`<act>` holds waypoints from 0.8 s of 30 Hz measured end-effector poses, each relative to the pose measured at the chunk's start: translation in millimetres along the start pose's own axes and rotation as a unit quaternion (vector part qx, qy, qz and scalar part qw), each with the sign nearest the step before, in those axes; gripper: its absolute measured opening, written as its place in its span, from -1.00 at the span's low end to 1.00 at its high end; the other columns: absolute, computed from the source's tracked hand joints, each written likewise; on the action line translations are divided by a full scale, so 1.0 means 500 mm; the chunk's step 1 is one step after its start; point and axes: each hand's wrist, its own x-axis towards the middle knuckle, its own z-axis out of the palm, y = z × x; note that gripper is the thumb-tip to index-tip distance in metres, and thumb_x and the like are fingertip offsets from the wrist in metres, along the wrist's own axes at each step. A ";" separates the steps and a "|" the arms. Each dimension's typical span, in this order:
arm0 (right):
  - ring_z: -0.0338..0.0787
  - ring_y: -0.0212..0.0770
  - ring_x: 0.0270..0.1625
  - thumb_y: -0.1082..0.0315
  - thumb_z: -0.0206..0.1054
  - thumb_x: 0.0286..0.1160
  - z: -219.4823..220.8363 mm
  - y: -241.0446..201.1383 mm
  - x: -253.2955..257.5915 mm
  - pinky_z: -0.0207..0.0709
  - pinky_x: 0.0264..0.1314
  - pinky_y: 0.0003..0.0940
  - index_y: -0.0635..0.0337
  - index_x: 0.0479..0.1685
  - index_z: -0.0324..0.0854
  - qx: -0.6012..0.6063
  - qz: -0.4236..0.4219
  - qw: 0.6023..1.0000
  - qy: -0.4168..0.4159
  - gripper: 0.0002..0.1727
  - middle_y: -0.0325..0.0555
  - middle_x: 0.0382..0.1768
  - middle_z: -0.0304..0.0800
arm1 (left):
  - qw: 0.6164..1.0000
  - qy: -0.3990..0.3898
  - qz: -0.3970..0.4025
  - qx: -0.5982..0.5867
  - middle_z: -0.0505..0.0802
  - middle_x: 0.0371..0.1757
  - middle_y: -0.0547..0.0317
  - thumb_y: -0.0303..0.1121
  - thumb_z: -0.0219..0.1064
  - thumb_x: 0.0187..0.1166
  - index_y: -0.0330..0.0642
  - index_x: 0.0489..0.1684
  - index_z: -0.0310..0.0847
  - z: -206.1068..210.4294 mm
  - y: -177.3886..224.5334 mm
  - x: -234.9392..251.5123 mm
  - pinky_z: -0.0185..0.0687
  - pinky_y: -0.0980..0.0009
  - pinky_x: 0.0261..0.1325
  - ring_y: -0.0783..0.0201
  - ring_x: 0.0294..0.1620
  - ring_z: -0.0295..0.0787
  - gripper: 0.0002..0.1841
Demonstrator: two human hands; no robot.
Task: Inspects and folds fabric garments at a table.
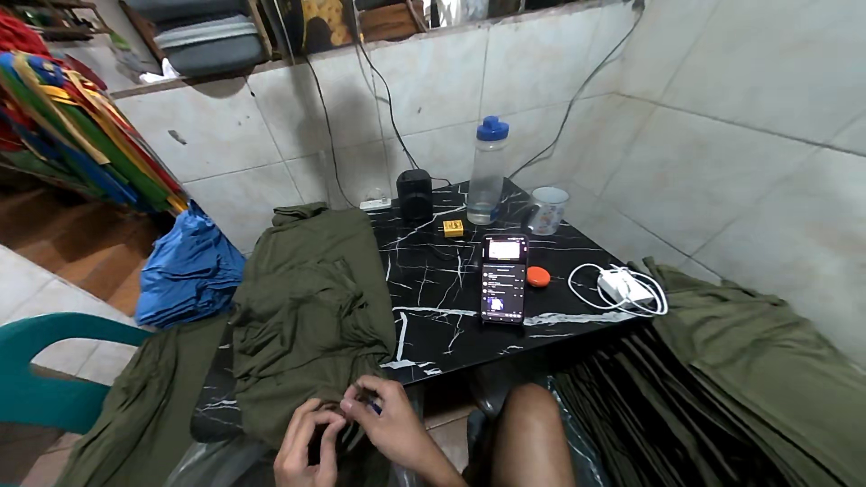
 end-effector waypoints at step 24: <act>0.79 -0.09 -0.02 0.35 0.30 0.55 0.011 -0.021 -0.013 0.70 0.02 -0.08 0.23 0.05 0.70 -0.177 -0.053 0.983 -0.003 -0.78 0.03 0.00 0.75 | 0.964 0.086 -0.118 -0.220 0.83 -0.05 0.16 -0.66 0.19 0.64 -0.36 -0.12 0.60 0.014 0.057 0.001 0.91 0.45 -0.44 0.40 -0.47 0.85 -0.91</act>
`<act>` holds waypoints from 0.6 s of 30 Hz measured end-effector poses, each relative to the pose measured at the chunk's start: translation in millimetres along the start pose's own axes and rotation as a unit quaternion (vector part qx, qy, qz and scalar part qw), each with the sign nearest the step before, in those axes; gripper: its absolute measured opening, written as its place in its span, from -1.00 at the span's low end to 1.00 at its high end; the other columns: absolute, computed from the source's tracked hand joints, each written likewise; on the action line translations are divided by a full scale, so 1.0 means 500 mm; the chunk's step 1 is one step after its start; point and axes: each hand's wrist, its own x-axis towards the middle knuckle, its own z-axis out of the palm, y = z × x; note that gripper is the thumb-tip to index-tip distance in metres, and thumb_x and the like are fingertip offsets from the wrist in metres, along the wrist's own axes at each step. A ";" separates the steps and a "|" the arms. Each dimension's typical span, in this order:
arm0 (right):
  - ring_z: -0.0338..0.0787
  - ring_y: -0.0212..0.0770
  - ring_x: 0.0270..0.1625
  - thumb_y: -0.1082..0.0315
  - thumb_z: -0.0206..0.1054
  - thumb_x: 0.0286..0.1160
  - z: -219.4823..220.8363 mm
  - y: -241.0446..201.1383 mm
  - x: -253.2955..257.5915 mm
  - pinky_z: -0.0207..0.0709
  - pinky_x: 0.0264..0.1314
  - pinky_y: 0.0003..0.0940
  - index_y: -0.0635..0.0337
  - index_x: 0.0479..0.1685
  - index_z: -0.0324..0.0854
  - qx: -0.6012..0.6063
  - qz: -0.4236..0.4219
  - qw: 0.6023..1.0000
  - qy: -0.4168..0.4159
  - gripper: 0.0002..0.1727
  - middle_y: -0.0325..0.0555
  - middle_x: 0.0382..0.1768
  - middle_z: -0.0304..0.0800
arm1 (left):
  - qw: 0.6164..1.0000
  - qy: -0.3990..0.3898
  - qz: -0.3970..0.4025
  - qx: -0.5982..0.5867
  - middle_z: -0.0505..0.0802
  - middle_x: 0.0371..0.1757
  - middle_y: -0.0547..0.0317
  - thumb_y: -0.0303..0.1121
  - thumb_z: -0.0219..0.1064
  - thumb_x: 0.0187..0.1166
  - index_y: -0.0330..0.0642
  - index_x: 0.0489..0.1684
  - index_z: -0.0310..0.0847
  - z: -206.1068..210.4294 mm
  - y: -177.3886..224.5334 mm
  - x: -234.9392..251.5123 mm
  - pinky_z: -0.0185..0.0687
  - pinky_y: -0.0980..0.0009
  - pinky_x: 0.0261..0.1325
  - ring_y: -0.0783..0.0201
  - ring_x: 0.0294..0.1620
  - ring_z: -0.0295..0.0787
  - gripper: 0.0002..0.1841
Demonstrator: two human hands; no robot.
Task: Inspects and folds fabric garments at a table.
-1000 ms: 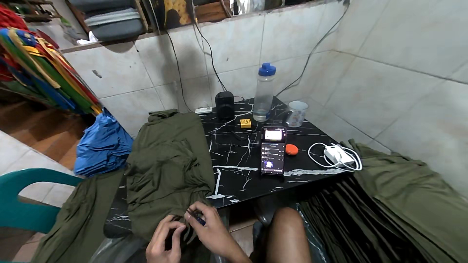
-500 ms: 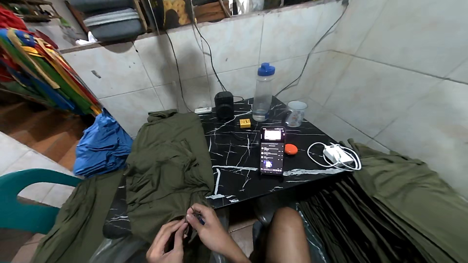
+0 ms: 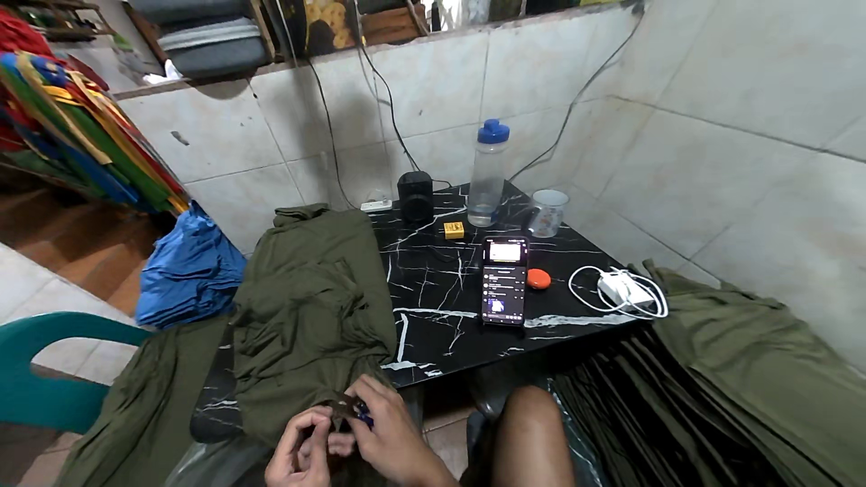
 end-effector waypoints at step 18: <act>0.83 -0.12 -0.38 -0.03 0.30 0.67 -0.016 0.017 -0.010 0.70 -0.38 -0.13 0.14 -0.04 0.73 -0.211 -0.150 0.966 -0.002 -0.61 -0.10 -0.38 0.80 | 0.958 -0.048 0.141 0.245 0.86 0.06 -0.03 -0.46 0.29 0.63 -0.29 -0.25 0.71 -0.047 -0.015 0.016 0.73 0.51 0.30 0.36 0.24 0.79 -0.88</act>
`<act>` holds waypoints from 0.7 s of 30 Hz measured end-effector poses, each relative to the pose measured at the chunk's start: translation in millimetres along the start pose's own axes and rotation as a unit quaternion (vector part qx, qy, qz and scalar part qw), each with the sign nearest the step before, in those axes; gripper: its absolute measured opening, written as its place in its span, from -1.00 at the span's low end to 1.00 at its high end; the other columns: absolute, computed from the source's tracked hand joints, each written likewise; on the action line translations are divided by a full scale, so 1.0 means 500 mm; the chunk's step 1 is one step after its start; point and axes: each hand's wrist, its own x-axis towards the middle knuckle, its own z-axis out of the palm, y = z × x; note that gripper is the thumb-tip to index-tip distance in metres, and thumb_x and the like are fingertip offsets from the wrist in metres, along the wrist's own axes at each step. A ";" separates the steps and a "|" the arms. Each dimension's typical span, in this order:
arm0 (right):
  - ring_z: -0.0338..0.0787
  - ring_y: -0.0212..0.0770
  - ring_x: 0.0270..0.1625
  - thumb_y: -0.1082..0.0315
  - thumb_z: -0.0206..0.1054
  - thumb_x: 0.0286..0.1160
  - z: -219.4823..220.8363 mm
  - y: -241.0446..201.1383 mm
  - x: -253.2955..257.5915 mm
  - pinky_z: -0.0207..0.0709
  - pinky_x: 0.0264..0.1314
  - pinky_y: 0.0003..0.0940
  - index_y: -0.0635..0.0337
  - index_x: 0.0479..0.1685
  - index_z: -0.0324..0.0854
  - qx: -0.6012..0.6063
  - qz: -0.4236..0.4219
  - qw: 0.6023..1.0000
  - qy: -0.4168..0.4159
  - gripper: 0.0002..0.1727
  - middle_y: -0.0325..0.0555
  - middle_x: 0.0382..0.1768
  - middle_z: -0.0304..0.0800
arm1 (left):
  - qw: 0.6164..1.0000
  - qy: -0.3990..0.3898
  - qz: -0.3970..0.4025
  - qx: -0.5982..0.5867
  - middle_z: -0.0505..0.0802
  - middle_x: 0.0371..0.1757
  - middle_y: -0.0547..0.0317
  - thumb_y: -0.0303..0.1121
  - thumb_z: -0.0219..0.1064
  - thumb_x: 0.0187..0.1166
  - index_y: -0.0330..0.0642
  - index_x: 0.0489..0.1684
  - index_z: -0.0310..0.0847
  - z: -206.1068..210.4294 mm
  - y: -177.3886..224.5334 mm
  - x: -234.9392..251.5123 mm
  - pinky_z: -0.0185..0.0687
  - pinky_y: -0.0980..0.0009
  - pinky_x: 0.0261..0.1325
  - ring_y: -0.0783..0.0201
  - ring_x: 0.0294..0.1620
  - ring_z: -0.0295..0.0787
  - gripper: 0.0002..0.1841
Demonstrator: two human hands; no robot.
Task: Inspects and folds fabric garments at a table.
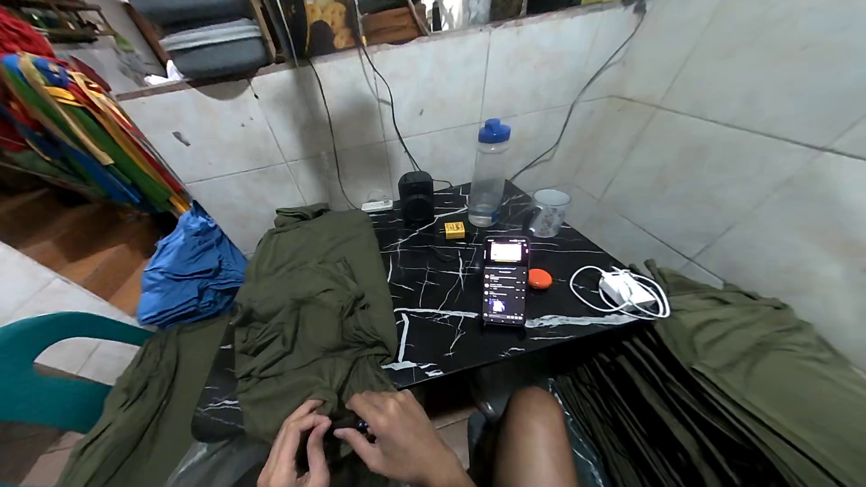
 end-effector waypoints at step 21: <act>0.77 -0.38 -0.05 0.23 0.49 0.48 0.037 0.004 0.017 0.69 0.02 -0.44 0.26 -0.08 0.82 0.394 0.223 0.884 0.116 -0.74 -0.13 -0.10 0.81 | 0.994 -0.081 -0.073 -0.028 0.84 -0.32 0.16 -0.41 0.32 0.64 -0.36 -0.20 0.69 0.004 0.054 -0.011 0.75 0.54 -0.35 0.50 -0.45 0.74 -0.85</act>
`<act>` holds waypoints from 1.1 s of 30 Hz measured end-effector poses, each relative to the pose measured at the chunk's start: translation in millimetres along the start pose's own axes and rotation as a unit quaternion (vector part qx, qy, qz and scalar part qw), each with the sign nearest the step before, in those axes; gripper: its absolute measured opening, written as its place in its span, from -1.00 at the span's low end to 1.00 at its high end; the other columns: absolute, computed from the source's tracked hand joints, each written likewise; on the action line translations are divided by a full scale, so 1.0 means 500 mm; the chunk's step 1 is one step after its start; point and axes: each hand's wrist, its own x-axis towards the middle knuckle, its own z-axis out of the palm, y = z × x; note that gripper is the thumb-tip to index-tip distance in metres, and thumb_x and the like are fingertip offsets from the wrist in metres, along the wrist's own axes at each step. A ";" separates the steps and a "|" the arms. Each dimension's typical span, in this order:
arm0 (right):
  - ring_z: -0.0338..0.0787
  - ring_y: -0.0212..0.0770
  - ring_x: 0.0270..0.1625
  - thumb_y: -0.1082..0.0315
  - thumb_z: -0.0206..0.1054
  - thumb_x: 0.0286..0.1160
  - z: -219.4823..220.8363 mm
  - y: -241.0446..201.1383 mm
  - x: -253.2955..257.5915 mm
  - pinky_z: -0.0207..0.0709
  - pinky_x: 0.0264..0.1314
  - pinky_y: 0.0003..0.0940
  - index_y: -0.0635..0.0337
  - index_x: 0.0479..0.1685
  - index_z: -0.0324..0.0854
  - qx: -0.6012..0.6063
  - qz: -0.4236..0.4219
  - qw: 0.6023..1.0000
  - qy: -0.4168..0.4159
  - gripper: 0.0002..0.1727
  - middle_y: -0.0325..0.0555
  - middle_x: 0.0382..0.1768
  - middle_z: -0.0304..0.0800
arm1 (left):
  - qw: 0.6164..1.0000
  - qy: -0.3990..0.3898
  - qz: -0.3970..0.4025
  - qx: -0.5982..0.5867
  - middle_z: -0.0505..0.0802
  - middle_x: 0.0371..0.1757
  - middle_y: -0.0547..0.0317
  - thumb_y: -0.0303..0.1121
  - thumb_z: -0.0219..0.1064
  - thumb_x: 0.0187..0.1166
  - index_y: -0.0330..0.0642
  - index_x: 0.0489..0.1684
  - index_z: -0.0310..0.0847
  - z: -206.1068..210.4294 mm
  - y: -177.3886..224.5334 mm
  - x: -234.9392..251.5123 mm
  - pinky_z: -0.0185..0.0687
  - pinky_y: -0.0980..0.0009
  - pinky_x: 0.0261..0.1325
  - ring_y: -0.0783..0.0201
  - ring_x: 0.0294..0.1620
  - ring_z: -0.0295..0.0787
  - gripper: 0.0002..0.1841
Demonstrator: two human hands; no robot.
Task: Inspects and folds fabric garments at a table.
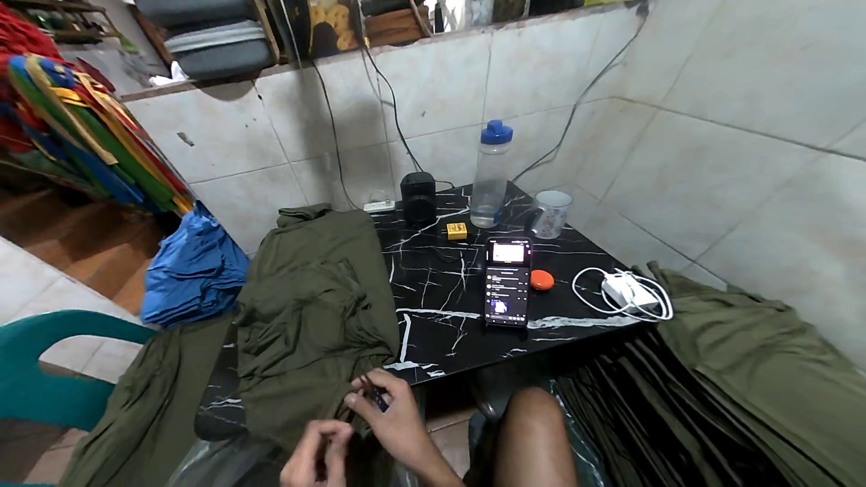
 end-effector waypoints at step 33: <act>0.61 -0.48 -0.42 0.17 0.63 0.33 -0.020 -0.018 0.004 0.52 -0.36 -0.54 0.22 -0.19 0.72 -0.003 0.056 0.997 -0.044 -0.68 -0.29 -0.38 0.72 | 0.989 0.038 -0.024 0.138 0.80 0.03 -0.05 -0.25 0.54 0.43 -0.29 0.23 0.69 -0.007 -0.060 0.013 0.73 0.24 0.10 0.17 0.00 0.75 -0.55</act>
